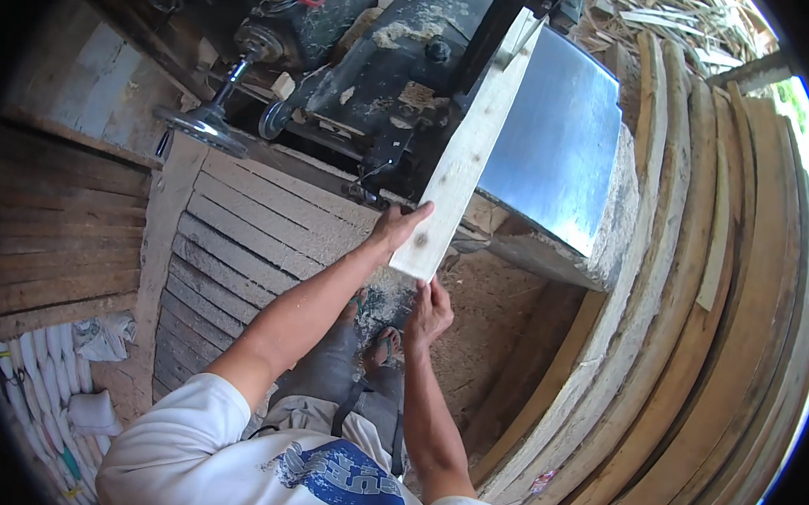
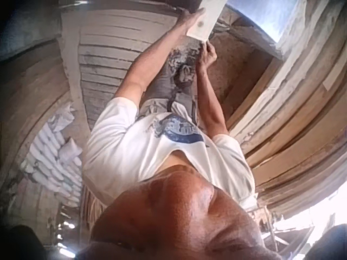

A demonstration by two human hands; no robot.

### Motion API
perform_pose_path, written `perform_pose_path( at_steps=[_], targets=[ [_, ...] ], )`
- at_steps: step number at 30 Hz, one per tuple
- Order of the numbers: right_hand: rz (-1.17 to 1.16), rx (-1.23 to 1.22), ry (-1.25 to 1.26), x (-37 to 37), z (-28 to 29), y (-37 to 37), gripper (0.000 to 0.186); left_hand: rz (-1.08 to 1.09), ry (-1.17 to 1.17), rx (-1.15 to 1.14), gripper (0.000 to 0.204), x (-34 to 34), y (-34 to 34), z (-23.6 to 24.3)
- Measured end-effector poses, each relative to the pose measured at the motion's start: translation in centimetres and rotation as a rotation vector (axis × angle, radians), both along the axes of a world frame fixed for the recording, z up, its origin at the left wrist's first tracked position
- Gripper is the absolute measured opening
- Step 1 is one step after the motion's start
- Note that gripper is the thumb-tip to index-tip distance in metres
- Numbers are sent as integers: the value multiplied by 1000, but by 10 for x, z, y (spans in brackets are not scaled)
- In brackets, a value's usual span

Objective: The person planes a long wooden beam by feeding it through a planing machine, adjusting the machine's tension using a crank, and repeatedly checking the surface of the wood with their hands.

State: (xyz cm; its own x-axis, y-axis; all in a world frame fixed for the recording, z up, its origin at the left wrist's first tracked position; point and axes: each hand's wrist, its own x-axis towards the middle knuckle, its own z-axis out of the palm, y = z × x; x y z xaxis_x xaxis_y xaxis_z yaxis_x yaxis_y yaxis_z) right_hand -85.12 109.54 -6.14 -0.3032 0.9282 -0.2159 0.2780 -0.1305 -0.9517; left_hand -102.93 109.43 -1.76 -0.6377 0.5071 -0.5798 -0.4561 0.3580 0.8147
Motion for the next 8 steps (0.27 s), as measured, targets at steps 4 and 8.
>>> perform_pose_path(
  at_steps=[4,8],
  targets=[
    [-138,-84,145,-70,-3,59,33,-153,708,77,47,-40,-1,-15],
    [-72,-74,236,-132,0,126,39,-814,1332,153,41,-103,-18,-20]
  ],
)
